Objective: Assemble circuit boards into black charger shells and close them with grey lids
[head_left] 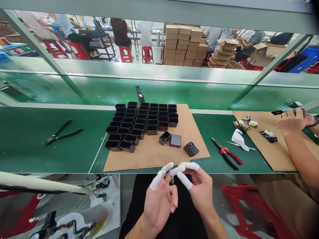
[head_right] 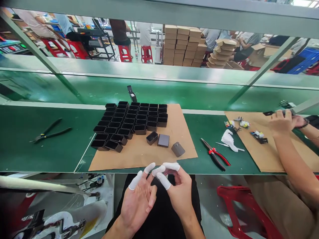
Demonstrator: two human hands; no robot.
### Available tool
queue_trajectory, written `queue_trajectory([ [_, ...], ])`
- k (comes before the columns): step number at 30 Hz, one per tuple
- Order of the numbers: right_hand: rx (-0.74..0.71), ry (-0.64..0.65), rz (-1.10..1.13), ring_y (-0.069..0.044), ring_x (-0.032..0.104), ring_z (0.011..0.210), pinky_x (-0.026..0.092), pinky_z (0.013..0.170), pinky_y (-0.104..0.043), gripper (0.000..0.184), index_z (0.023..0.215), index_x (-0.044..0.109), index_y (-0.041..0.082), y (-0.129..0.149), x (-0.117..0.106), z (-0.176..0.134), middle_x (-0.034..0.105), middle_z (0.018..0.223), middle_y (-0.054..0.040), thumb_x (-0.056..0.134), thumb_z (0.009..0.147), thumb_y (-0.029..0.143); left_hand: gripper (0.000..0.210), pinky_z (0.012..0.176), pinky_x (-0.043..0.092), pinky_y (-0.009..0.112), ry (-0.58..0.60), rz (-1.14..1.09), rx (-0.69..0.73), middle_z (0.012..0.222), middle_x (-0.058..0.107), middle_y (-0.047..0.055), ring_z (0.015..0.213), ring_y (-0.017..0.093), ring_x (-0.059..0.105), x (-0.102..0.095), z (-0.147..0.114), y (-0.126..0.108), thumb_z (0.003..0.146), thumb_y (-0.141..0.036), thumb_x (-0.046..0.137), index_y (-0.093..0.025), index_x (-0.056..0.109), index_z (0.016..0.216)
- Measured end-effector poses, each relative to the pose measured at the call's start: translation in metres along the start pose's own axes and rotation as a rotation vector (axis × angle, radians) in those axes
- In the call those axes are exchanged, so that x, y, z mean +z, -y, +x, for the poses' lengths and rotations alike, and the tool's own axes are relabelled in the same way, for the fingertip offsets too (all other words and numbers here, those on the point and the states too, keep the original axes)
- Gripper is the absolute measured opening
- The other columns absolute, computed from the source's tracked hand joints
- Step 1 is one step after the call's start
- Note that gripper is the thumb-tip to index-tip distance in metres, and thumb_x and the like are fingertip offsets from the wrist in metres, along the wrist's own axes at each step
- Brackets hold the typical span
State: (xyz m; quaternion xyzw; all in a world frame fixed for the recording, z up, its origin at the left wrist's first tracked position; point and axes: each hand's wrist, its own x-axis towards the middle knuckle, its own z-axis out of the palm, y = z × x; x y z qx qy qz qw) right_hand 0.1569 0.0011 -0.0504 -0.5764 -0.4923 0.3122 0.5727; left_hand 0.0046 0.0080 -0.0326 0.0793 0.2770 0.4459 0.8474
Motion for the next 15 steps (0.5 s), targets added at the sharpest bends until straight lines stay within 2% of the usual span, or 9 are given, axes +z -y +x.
queue_trajectory([
  [3, -0.060, -0.034, -0.008, -0.020, 0.080, 0.072, 0.069, 0.067, -0.031, 0.012, 0.099, 0.080, 0.021, -0.008, 0.025, -0.009, 0.084, 0.087, -0.0050, 0.082, 0.100, 0.032, 0.048, 0.035, 0.043, 0.017, 0.012, -0.040, 0.006, 0.172, 0.055, 0.018, 0.049, 0.005, 0.064, 0.002, -0.003, 0.004, 0.108, -0.053, 0.058, -0.025, 0.071, 0.145],
  [6, -0.228, -0.114, -0.091, -0.020, 0.080, 0.076, 0.068, 0.067, -0.031, 0.003, 0.105, 0.080, 0.021, -0.019, 0.038, -0.013, 0.084, 0.091, -0.0055, 0.079, 0.101, 0.021, 0.058, 0.036, 0.044, 0.016, 0.014, -0.048, 0.052, 0.183, 0.039, 0.019, 0.055, 0.007, 0.068, 0.006, -0.008, 0.004, 0.111, -0.061, 0.047, -0.029, 0.066, 0.155],
  [8, -0.383, -0.135, -0.155, -0.022, 0.081, 0.085, 0.069, 0.071, -0.033, 0.018, 0.114, 0.080, 0.024, -0.027, 0.037, -0.013, 0.084, 0.101, -0.0075, 0.076, 0.101, 0.013, 0.066, 0.036, 0.046, 0.016, 0.006, -0.026, 0.094, 0.186, 0.032, 0.018, 0.060, 0.009, 0.071, 0.009, -0.013, 0.003, 0.110, -0.069, 0.041, -0.031, 0.062, 0.161],
  [11, -0.600, -0.064, -0.245, -0.024, 0.082, 0.091, 0.070, 0.072, -0.035, 0.034, 0.127, 0.079, 0.027, -0.037, 0.031, -0.010, 0.084, 0.105, -0.0090, 0.073, 0.100, 0.007, 0.071, 0.038, 0.047, 0.017, -0.004, 0.030, 0.149, 0.189, 0.024, 0.016, 0.064, 0.010, 0.071, 0.009, -0.018, 0.001, 0.108, -0.074, 0.041, -0.034, 0.058, 0.164],
  [15, -0.773, 0.077, -0.357, -0.026, 0.080, 0.094, 0.070, 0.074, -0.040, 0.037, 0.135, 0.073, 0.026, -0.045, 0.025, -0.002, 0.083, 0.104, -0.0099, 0.066, 0.103, 0.008, 0.072, 0.039, 0.047, 0.017, -0.023, 0.050, 0.179, 0.190, 0.020, 0.016, 0.066, 0.009, 0.069, 0.003, -0.021, 0.001, 0.107, -0.076, 0.045, -0.033, 0.060, 0.163],
])
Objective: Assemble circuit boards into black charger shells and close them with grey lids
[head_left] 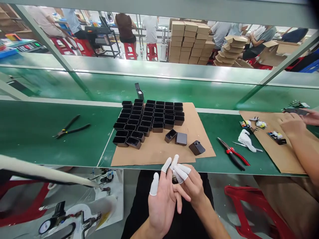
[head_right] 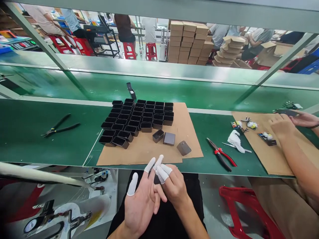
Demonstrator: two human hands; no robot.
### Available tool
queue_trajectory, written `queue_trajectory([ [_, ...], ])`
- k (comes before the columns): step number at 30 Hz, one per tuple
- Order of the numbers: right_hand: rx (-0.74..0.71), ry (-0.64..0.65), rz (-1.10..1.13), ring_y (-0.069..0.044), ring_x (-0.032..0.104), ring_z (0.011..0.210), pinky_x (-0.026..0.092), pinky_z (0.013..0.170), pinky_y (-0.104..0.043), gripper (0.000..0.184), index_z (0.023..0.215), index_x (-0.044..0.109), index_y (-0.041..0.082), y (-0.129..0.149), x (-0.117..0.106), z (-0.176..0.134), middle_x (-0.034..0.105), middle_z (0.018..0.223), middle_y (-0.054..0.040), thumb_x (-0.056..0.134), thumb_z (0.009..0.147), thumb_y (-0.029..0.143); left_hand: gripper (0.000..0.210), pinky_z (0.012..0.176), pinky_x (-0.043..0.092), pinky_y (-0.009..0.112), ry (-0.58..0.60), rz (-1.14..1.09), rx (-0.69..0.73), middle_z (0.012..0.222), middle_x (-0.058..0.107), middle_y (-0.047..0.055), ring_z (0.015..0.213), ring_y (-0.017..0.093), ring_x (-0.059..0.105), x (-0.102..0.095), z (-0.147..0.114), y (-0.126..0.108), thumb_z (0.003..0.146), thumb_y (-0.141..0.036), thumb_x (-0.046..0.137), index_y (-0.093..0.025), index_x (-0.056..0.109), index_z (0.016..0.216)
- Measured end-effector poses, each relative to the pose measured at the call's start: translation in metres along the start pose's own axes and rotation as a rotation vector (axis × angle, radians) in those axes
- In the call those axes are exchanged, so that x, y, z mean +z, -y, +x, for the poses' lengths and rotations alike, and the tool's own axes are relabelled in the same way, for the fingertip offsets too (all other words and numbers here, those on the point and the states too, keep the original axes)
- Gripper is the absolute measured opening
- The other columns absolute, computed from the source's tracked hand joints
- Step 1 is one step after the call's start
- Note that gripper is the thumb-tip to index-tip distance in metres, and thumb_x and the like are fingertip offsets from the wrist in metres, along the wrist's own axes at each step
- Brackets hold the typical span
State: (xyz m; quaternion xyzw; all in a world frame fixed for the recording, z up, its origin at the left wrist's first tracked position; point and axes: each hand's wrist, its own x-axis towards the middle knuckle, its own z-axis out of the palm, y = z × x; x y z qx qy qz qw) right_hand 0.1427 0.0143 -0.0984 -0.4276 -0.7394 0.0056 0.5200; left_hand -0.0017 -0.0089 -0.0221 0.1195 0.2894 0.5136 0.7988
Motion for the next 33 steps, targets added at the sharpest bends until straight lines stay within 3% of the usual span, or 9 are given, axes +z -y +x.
queue_trajectory([
  [6, -0.014, 0.135, -0.083, -0.022, 0.064, 0.076, 0.059, 0.067, -0.038, 0.022, 0.115, 0.067, 0.021, -0.006, 0.006, 0.005, 0.071, 0.091, -0.0071, 0.055, 0.106, 0.006, 0.071, 0.040, 0.048, 0.017, -0.051, 0.022, -0.030, 0.189, 0.025, 0.016, 0.079, 0.016, 0.077, -0.007, -0.001, 0.006, 0.107, -0.074, 0.051, -0.036, 0.054, 0.167],
  [10, -0.017, 0.219, -0.025, -0.020, 0.055, 0.067, 0.052, 0.060, -0.034, 0.021, 0.106, 0.061, 0.024, -0.003, 0.000, 0.005, 0.063, 0.082, -0.0019, 0.050, 0.105, 0.006, 0.068, 0.039, 0.048, 0.016, -0.070, 0.068, -0.034, 0.189, 0.027, 0.015, 0.076, 0.013, 0.077, -0.008, -0.005, 0.010, 0.107, -0.069, 0.059, -0.040, 0.052, 0.167],
  [13, 0.009, 0.252, 0.052, -0.019, 0.056, 0.066, 0.051, 0.057, -0.033, 0.016, 0.103, 0.059, 0.025, 0.001, -0.007, 0.001, 0.063, 0.081, -0.0014, 0.052, 0.105, 0.011, 0.070, 0.037, 0.042, 0.013, -0.133, 0.050, -0.049, 0.178, 0.048, 0.016, 0.066, 0.008, 0.072, -0.008, -0.008, 0.014, 0.100, -0.063, 0.076, -0.039, 0.057, 0.163],
  [17, 0.053, 0.210, 0.162, -0.019, 0.059, 0.066, 0.054, 0.058, -0.032, 0.013, 0.103, 0.059, 0.028, 0.006, -0.011, -0.008, 0.066, 0.082, -0.0001, 0.057, 0.106, 0.015, 0.053, 0.044, 0.038, 0.011, -0.228, -0.059, -0.110, 0.117, 0.085, 0.009, 0.042, -0.003, 0.047, -0.010, -0.009, 0.018, 0.095, -0.036, 0.088, -0.026, 0.071, 0.145],
  [20, 0.175, 0.131, 0.210, -0.020, 0.067, 0.075, 0.060, 0.065, -0.033, 0.017, 0.116, 0.061, 0.028, 0.011, -0.013, -0.008, 0.069, 0.091, -0.0022, 0.056, 0.107, 0.013, 0.042, 0.046, 0.035, 0.013, -0.260, -0.116, -0.128, 0.067, 0.073, -0.006, 0.034, -0.002, 0.033, -0.013, -0.008, 0.017, 0.095, -0.023, 0.086, -0.024, 0.074, 0.136],
  [23, 0.316, 0.125, 0.248, -0.019, 0.071, 0.081, 0.063, 0.068, -0.032, 0.027, 0.129, 0.063, 0.026, 0.016, -0.019, -0.004, 0.071, 0.099, -0.0052, 0.055, 0.109, 0.011, 0.039, 0.044, 0.028, 0.016, -0.248, -0.102, -0.181, 0.045, 0.049, -0.013, 0.032, 0.002, 0.032, -0.013, -0.008, 0.014, 0.098, -0.020, 0.082, -0.025, 0.073, 0.136],
  [26, 0.347, 0.151, 0.283, -0.017, 0.072, 0.079, 0.063, 0.067, -0.030, 0.024, 0.122, 0.068, 0.028, 0.018, -0.026, 0.000, 0.073, 0.098, -0.0029, 0.059, 0.108, 0.010, 0.038, 0.045, 0.027, 0.017, -0.248, -0.104, -0.196, 0.049, 0.053, -0.012, 0.032, 0.001, 0.031, -0.010, -0.008, 0.011, 0.099, -0.016, 0.078, -0.024, 0.072, 0.136],
  [30, 0.304, 0.166, 0.256, -0.017, 0.070, 0.079, 0.061, 0.069, -0.030, 0.025, 0.117, 0.070, 0.029, 0.015, -0.033, 0.004, 0.074, 0.094, -0.0015, 0.060, 0.106, 0.008, 0.033, 0.043, 0.027, 0.015, -0.273, -0.123, -0.188, 0.087, 0.078, -0.004, 0.035, -0.004, 0.031, -0.006, -0.013, 0.009, 0.099, -0.012, 0.075, -0.023, 0.072, 0.130],
  [33, 0.227, 0.200, 0.195, -0.019, 0.068, 0.081, 0.058, 0.070, -0.033, 0.028, 0.115, 0.072, 0.028, 0.013, -0.038, 0.005, 0.075, 0.092, -0.0025, 0.061, 0.104, 0.005, 0.026, 0.043, 0.025, 0.015, -0.250, -0.067, -0.236, 0.079, 0.072, -0.004, 0.036, -0.003, 0.028, -0.010, -0.020, 0.009, 0.098, -0.020, 0.080, -0.020, 0.073, 0.123],
])
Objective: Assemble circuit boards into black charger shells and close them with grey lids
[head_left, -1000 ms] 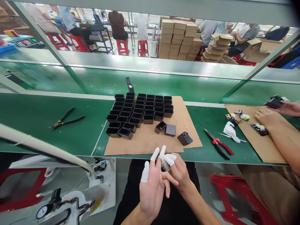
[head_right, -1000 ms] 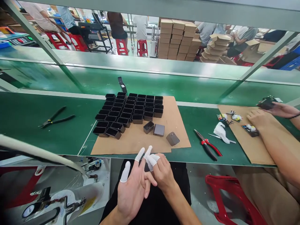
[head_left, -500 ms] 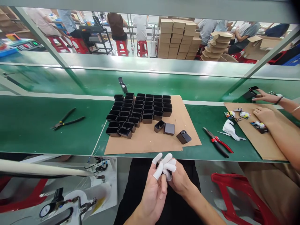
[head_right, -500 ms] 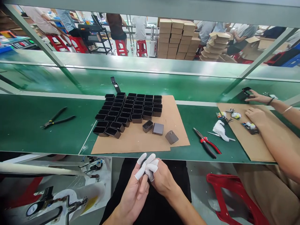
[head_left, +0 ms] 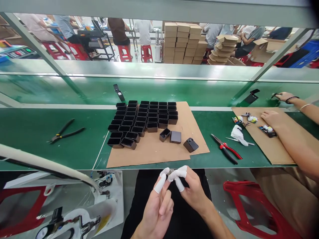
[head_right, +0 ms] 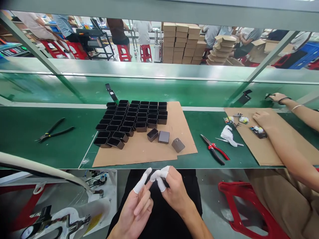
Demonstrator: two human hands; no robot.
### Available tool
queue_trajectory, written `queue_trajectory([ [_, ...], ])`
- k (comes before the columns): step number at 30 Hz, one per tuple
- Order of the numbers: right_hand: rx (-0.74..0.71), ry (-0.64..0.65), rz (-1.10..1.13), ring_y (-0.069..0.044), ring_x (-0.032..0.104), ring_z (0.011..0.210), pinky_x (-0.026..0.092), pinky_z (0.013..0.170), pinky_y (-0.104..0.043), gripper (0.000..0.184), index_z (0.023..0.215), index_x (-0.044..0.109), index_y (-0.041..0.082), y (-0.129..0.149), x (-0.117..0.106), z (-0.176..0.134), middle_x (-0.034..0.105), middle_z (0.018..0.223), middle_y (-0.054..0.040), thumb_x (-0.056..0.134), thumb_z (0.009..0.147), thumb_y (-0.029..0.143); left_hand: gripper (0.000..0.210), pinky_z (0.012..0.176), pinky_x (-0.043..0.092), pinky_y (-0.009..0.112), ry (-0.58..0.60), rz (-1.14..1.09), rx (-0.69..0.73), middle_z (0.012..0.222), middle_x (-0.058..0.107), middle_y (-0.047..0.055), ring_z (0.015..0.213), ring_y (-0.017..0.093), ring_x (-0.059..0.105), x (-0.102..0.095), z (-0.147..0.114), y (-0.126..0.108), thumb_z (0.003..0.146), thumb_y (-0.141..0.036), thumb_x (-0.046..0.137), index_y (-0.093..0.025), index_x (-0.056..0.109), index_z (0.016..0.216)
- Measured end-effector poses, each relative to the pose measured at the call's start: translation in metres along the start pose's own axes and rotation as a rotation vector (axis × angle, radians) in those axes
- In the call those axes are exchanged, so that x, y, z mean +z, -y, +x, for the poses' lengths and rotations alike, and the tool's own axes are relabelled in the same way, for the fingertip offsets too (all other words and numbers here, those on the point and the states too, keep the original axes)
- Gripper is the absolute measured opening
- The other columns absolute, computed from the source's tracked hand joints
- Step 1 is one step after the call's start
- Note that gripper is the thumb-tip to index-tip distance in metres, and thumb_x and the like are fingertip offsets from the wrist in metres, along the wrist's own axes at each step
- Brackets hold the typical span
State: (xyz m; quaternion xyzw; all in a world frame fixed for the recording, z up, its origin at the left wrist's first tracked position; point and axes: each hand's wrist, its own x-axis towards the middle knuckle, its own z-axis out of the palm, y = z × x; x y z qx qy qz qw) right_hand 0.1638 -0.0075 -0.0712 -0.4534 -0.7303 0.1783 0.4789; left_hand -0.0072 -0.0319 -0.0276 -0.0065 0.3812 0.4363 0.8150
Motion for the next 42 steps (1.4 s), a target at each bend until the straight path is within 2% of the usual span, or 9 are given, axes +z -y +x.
queue_trajectory([
  [4, -0.098, -0.001, -0.108, -0.021, 0.057, 0.074, 0.048, 0.066, -0.037, 0.025, 0.113, 0.073, 0.025, 0.003, -0.001, -0.005, 0.072, 0.084, -0.0038, 0.068, 0.099, 0.005, 0.043, 0.041, 0.020, 0.016, 0.047, 0.128, -0.014, 0.062, 0.057, -0.010, 0.037, -0.001, 0.019, -0.006, -0.004, 0.004, 0.091, -0.039, 0.091, -0.022, 0.072, 0.124],
  [9, -0.143, -0.061, -0.125, -0.022, 0.055, 0.072, 0.051, 0.068, -0.039, 0.033, 0.119, 0.072, 0.027, 0.014, 0.008, -0.015, 0.070, 0.081, -0.0031, 0.066, 0.097, 0.003, 0.051, 0.041, 0.020, 0.015, 0.014, 0.192, 0.152, 0.053, 0.046, -0.014, 0.038, 0.000, 0.015, 0.005, 0.004, 0.010, 0.086, -0.053, 0.094, -0.022, 0.069, 0.118],
  [14, 0.029, -0.082, -0.047, -0.022, 0.064, 0.080, 0.057, 0.074, -0.039, 0.030, 0.117, 0.072, 0.029, 0.025, 0.012, -0.010, 0.073, 0.088, -0.0032, 0.058, 0.104, 0.007, 0.054, 0.040, 0.012, 0.014, -0.106, 0.302, 0.358, 0.057, 0.059, -0.010, 0.036, -0.001, 0.019, 0.004, 0.012, 0.025, 0.090, -0.059, 0.088, -0.023, 0.067, 0.124],
  [19, 0.217, -0.088, 0.041, -0.019, 0.062, 0.076, 0.055, 0.069, -0.034, 0.018, 0.095, 0.065, 0.026, 0.032, 0.012, -0.001, 0.069, 0.085, -0.0019, 0.057, 0.111, 0.022, 0.060, 0.042, 0.021, 0.014, -0.170, 0.426, 0.504, 0.062, 0.068, -0.006, 0.036, 0.000, 0.026, 0.000, 0.014, 0.036, 0.095, -0.065, 0.081, -0.025, 0.063, 0.136],
  [27, 0.275, -0.103, 0.104, -0.018, 0.059, 0.073, 0.050, 0.068, -0.032, 0.027, 0.087, 0.062, 0.025, 0.026, 0.013, 0.002, 0.066, 0.079, -0.0002, 0.052, 0.112, 0.025, 0.066, 0.039, 0.022, 0.013, -0.128, 0.444, 0.446, 0.067, 0.073, -0.002, 0.035, 0.000, 0.033, -0.002, 0.023, 0.037, 0.089, -0.075, 0.082, -0.025, 0.067, 0.130],
  [30, 0.332, -0.120, 0.106, -0.017, 0.055, 0.070, 0.048, 0.065, -0.031, 0.028, 0.086, 0.061, 0.025, 0.026, 0.009, 0.004, 0.064, 0.078, 0.0004, 0.052, 0.113, 0.027, 0.067, 0.039, 0.024, 0.016, -0.115, 0.495, 0.492, 0.061, 0.068, -0.002, 0.035, 0.004, 0.034, -0.003, 0.027, 0.042, 0.089, -0.076, 0.080, -0.025, 0.068, 0.130],
  [34, 0.390, -0.117, 0.144, -0.014, 0.055, 0.068, 0.049, 0.063, -0.027, 0.027, 0.087, 0.058, 0.024, 0.023, 0.006, 0.007, 0.062, 0.078, 0.0022, 0.052, 0.113, 0.028, 0.070, 0.040, 0.029, 0.020, -0.121, 0.625, 0.573, 0.072, 0.073, 0.000, 0.038, 0.006, 0.037, -0.007, 0.033, 0.047, 0.087, -0.077, 0.082, -0.027, 0.069, 0.133],
  [39, 0.371, -0.145, 0.145, -0.015, 0.052, 0.066, 0.047, 0.060, -0.027, 0.027, 0.081, 0.054, 0.025, 0.022, 0.007, 0.008, 0.059, 0.073, 0.0030, 0.054, 0.108, 0.025, 0.079, 0.043, 0.037, 0.027, -0.102, 0.706, 0.481, 0.051, 0.054, -0.004, 0.042, 0.016, 0.045, -0.012, 0.038, 0.042, 0.085, -0.079, 0.080, -0.028, 0.069, 0.144],
  [42, 0.296, -0.116, 0.126, -0.017, 0.053, 0.069, 0.049, 0.063, -0.028, 0.029, 0.077, 0.054, 0.025, 0.024, 0.005, 0.010, 0.058, 0.068, 0.0029, 0.062, 0.104, 0.032, 0.078, 0.043, 0.037, 0.027, -0.158, 0.706, 0.536, 0.072, 0.072, 0.003, 0.046, 0.015, 0.047, -0.009, 0.039, 0.040, 0.086, -0.079, 0.080, -0.027, 0.071, 0.143],
])
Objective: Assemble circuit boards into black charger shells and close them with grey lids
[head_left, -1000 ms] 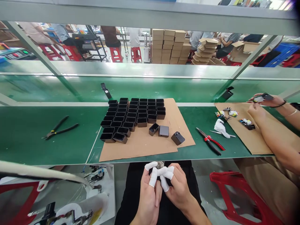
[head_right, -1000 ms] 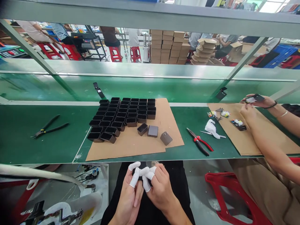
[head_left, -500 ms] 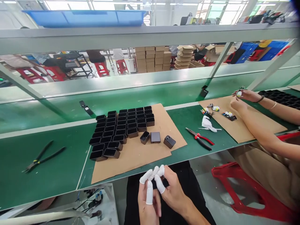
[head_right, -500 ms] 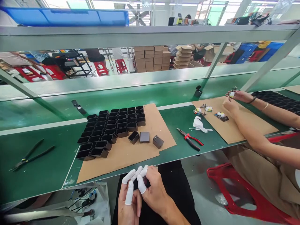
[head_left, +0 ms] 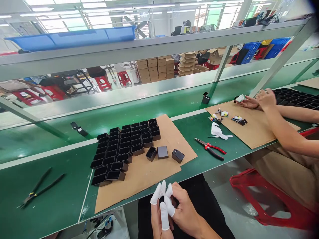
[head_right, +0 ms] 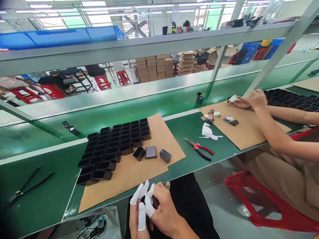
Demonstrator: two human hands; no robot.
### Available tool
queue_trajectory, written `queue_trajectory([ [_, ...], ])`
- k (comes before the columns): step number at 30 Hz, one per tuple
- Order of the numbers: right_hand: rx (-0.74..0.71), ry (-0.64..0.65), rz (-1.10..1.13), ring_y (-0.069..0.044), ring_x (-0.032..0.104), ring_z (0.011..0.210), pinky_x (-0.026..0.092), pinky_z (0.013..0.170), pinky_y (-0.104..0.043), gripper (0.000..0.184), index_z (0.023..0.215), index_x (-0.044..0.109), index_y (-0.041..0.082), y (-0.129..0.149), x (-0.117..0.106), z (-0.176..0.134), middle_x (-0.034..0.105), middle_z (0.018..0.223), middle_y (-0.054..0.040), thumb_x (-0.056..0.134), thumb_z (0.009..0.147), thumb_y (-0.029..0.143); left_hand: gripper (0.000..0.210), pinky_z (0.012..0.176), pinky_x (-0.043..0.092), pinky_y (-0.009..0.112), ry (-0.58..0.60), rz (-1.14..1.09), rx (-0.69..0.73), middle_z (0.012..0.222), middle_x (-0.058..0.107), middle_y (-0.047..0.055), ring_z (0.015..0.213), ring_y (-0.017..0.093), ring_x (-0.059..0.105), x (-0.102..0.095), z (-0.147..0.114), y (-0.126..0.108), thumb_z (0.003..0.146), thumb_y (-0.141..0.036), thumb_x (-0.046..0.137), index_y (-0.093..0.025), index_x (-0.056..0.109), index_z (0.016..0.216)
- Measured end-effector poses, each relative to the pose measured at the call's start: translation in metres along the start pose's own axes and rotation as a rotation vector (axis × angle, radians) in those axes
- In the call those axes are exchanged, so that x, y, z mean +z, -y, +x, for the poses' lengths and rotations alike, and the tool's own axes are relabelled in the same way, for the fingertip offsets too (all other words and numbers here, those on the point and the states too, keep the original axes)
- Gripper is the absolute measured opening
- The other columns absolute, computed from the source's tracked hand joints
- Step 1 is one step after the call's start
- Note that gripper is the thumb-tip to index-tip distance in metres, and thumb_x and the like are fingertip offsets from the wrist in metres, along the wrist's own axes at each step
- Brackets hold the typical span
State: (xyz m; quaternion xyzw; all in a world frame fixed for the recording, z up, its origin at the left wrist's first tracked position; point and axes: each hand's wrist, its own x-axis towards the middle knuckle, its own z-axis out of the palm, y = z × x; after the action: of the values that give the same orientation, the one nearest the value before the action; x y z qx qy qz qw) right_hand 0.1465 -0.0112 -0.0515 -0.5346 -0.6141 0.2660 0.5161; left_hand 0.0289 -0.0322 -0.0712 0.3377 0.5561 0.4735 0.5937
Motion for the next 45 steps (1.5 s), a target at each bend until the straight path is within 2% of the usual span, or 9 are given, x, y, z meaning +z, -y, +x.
queue_trajectory([
  [4, -0.083, 0.034, -0.072, -0.017, 0.055, 0.066, 0.048, 0.062, -0.029, 0.026, 0.075, 0.055, 0.026, -0.004, -0.013, 0.008, 0.057, 0.064, 0.0046, 0.067, 0.099, 0.024, 0.074, 0.045, 0.036, 0.028, 0.023, 0.046, 0.005, 0.062, 0.069, 0.002, 0.046, 0.016, 0.048, 0.007, 0.002, 0.000, 0.089, -0.084, 0.071, -0.024, 0.077, 0.131],
  [7, -0.096, -0.061, -0.177, -0.018, 0.057, 0.070, 0.050, 0.069, -0.033, 0.025, 0.077, 0.059, 0.026, -0.019, -0.031, 0.021, 0.063, 0.072, 0.0024, 0.065, 0.099, 0.015, 0.067, 0.057, 0.052, 0.033, 0.050, 0.068, 0.056, 0.058, 0.065, 0.001, 0.055, 0.022, 0.060, 0.012, 0.005, -0.003, 0.092, -0.082, 0.071, -0.022, 0.079, 0.122],
  [10, -0.054, -0.276, -0.283, -0.029, 0.067, 0.103, 0.054, 0.093, -0.048, 0.004, 0.107, 0.072, 0.026, -0.040, -0.053, 0.040, 0.074, 0.107, -0.0098, 0.068, 0.104, 0.025, 0.054, 0.094, 0.064, 0.043, 0.027, 0.047, 0.163, 0.097, 0.081, 0.009, 0.093, 0.029, 0.077, 0.018, 0.014, -0.012, 0.094, -0.068, 0.080, -0.024, 0.079, 0.126],
  [13, 0.003, -0.321, -0.326, -0.038, 0.064, 0.127, 0.052, 0.109, -0.060, 0.043, 0.136, 0.070, 0.026, -0.058, -0.071, 0.065, 0.072, 0.132, -0.0162, 0.084, 0.097, 0.039, 0.041, 0.115, 0.057, 0.051, 0.072, 0.218, 0.335, 0.130, 0.076, 0.013, 0.123, 0.034, 0.074, 0.026, 0.033, -0.021, 0.095, -0.048, 0.084, -0.026, 0.077, 0.129],
  [15, 0.027, -0.245, -0.312, -0.036, 0.069, 0.123, 0.057, 0.105, -0.056, 0.045, 0.132, 0.074, 0.027, -0.064, -0.076, 0.080, 0.076, 0.129, -0.0129, 0.090, 0.091, 0.039, 0.040, 0.119, 0.054, 0.056, 0.113, 0.401, 0.463, 0.136, 0.071, 0.014, 0.129, 0.036, 0.071, 0.035, 0.052, -0.024, 0.095, -0.038, 0.083, -0.026, 0.074, 0.132],
  [20, 0.089, -0.113, -0.245, -0.024, 0.076, 0.093, 0.060, 0.084, -0.038, 0.022, 0.117, 0.082, 0.027, -0.060, -0.074, 0.101, 0.080, 0.106, -0.0042, 0.083, 0.095, 0.027, 0.062, 0.116, 0.056, 0.061, 0.159, 0.664, 0.621, 0.145, 0.065, 0.018, 0.138, 0.040, 0.066, 0.068, 0.096, -0.020, 0.093, -0.021, 0.073, -0.022, 0.055, 0.153],
  [24, 0.128, -0.087, -0.163, -0.020, 0.076, 0.093, 0.059, 0.084, -0.033, 0.020, 0.118, 0.083, 0.028, -0.041, -0.065, 0.094, 0.081, 0.108, -0.0031, 0.080, 0.098, 0.025, 0.063, 0.108, 0.060, 0.055, 0.175, 0.700, 0.632, 0.139, 0.069, 0.015, 0.131, 0.037, 0.070, 0.082, 0.105, -0.018, 0.088, -0.011, 0.065, -0.022, 0.056, 0.149],
  [33, 0.253, -0.089, 0.109, -0.019, 0.068, 0.087, 0.054, 0.081, -0.033, 0.012, 0.104, 0.084, 0.025, -0.032, -0.069, 0.083, 0.076, 0.095, -0.0020, 0.082, 0.095, 0.033, 0.042, 0.098, 0.060, 0.053, 0.220, 0.685, 0.685, 0.124, 0.074, 0.012, 0.115, 0.036, 0.074, 0.063, 0.110, -0.007, 0.088, -0.022, 0.067, -0.023, 0.066, 0.130],
  [45, 0.418, -0.019, 0.444, -0.019, 0.069, 0.073, 0.053, 0.067, -0.028, 0.061, 0.101, 0.081, 0.019, -0.049, -0.066, 0.093, 0.075, 0.077, -0.0020, 0.082, 0.083, 0.078, 0.054, 0.106, 0.059, 0.061, 0.212, 1.099, 0.837, 0.130, 0.077, 0.020, 0.121, 0.042, 0.073, 0.038, 0.125, -0.011, 0.079, -0.019, 0.057, -0.017, 0.062, 0.132],
])
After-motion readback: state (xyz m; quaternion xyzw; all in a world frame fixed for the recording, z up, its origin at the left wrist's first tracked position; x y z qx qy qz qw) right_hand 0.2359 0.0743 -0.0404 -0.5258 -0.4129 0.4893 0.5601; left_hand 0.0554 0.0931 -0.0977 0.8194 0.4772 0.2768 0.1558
